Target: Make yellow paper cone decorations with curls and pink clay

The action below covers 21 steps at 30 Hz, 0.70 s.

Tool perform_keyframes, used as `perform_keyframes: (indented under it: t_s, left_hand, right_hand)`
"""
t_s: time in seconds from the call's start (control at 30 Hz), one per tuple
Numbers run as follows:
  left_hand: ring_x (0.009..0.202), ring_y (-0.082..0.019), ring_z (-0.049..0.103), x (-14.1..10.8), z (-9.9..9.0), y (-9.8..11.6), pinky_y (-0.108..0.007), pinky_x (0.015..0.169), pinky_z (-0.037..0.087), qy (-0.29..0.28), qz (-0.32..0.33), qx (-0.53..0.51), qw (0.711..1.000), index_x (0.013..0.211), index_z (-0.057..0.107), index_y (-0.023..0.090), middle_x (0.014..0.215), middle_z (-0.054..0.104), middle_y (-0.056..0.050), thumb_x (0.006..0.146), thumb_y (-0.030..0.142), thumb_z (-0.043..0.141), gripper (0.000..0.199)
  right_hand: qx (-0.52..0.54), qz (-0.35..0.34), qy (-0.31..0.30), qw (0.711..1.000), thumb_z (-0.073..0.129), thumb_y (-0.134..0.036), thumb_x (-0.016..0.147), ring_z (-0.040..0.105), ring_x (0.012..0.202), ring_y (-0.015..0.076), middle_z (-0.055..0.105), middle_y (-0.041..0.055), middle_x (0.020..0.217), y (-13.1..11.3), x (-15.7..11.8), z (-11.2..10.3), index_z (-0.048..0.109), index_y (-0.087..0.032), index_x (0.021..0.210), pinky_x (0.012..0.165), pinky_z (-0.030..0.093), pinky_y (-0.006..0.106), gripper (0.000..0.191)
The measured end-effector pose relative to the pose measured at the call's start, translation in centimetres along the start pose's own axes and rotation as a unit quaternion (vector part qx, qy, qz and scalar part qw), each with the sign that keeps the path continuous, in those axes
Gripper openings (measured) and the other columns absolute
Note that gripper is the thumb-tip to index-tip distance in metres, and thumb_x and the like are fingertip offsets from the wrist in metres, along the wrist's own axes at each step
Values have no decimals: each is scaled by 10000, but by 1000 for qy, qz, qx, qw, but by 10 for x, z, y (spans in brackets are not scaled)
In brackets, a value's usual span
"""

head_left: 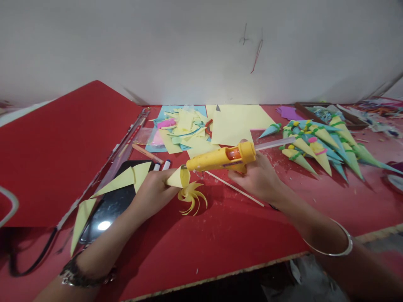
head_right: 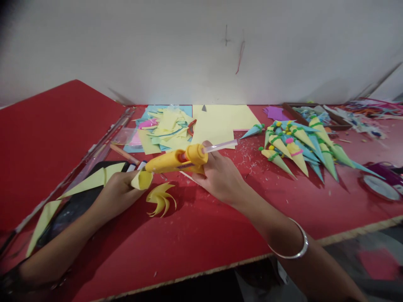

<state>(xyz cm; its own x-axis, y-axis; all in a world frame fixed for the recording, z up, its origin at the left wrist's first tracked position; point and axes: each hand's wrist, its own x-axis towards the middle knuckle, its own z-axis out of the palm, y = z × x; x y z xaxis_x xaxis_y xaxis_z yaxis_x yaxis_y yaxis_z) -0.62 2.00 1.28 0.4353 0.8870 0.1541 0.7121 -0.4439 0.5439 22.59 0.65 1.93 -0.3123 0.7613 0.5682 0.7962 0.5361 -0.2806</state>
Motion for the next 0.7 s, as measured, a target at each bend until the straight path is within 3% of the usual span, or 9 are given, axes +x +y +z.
perform_keyframes:
  t_s: [0.2,0.7]
  left_hand:
    - [450,-70,381,1,4,-6,-165,443,271,54,-15,22,998,518,476,157,455,434,50,663,240,378,194]
    - [469,-109,461,-1,4,-8,-198,474,279,79,-79,87,990,607,583,170,488,520,26,683,270,405,218]
  right_hand:
    - [-27,-9,-3,1000,425,-177,716,463,518,119,536,40,711,0,0,-1,536,-142,914,455,346,234,229]
    - [-52,6,-55,997,415,-171,720,489,548,143,580,75,752,-1,-1,-1,556,-121,969,465,341,251,291]
